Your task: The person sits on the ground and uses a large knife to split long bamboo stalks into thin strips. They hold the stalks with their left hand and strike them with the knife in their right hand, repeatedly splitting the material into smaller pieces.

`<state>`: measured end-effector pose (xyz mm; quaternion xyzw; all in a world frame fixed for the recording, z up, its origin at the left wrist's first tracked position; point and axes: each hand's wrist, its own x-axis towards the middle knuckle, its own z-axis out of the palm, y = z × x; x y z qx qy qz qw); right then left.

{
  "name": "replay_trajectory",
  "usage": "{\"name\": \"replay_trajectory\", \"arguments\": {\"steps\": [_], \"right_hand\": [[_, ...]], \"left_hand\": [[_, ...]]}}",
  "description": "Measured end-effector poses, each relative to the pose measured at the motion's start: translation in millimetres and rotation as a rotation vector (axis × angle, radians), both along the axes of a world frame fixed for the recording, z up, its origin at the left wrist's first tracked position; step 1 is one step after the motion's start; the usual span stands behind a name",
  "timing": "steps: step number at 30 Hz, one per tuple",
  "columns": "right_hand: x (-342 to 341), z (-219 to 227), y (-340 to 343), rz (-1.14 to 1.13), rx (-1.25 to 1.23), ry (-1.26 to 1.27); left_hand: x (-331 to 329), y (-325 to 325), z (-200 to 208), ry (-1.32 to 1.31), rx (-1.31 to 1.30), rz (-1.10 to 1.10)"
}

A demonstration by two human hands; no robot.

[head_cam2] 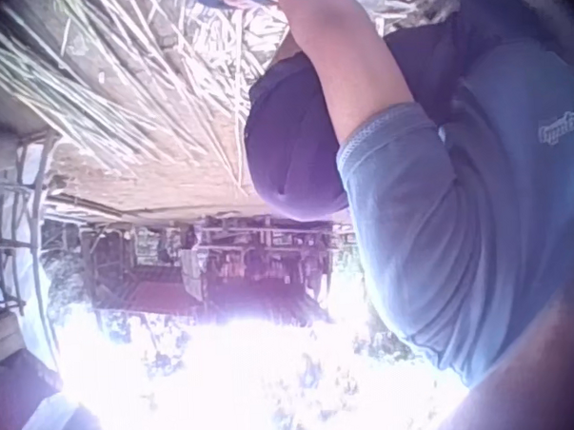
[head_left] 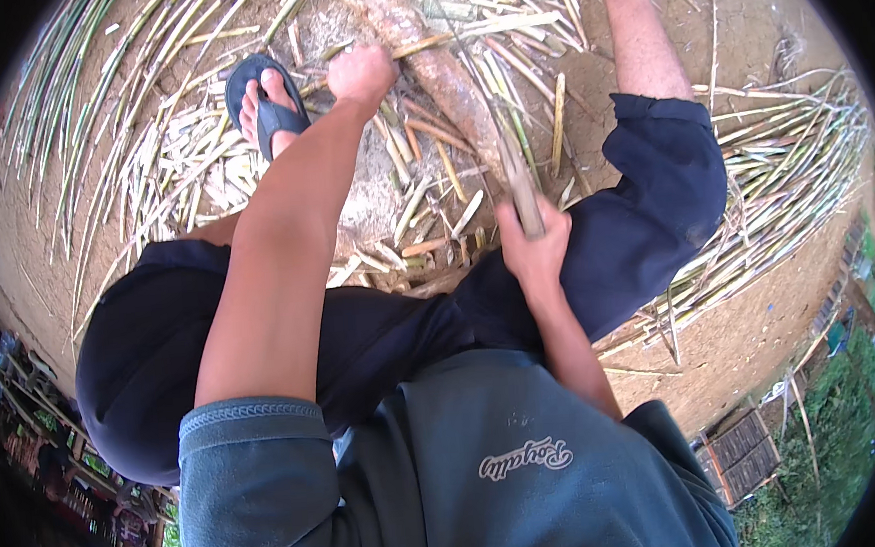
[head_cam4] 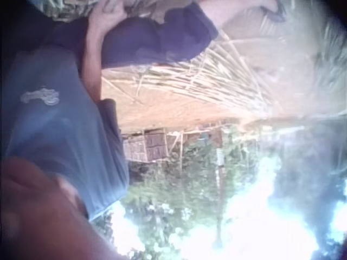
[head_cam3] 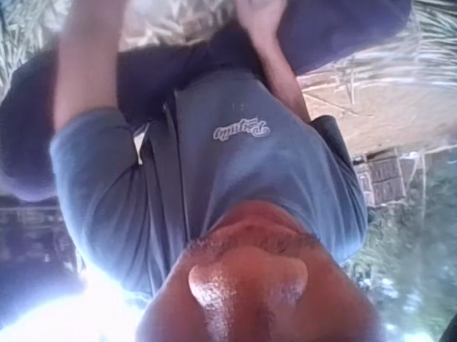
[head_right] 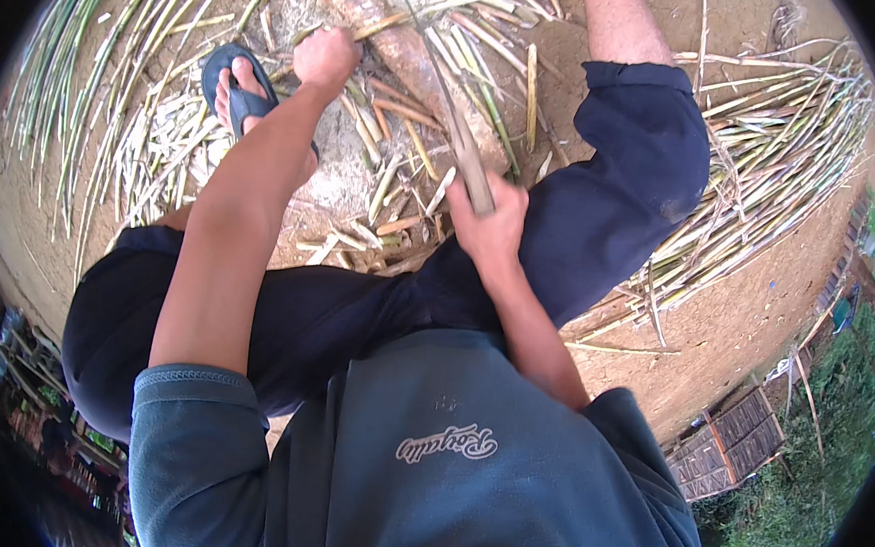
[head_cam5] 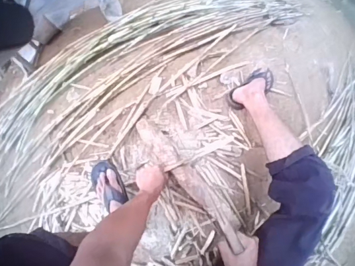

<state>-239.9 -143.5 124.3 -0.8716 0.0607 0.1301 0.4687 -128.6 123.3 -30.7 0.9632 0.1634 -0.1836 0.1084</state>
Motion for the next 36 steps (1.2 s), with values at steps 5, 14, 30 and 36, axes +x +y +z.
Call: {"name": "replay_trajectory", "arguments": {"steps": [5,14,30,36], "right_hand": [[9.2,-14.0,5.8,0.020,-0.007,-0.043],[-4.6,-7.3,-1.8,0.046,-0.023,-0.090],[25.9,-5.6,13.2,0.108,-0.090,-0.019],[-6.4,23.5,-14.3,0.079,-0.048,-0.034]], "left_hand": [[1.6,-1.7,7.7,0.074,-0.028,0.027],[1.0,1.5,8.4,0.076,-0.043,0.030],[7.7,0.9,6.5,-0.008,0.011,0.018],[4.3,-0.3,-0.6,-0.023,0.035,0.044]]}}
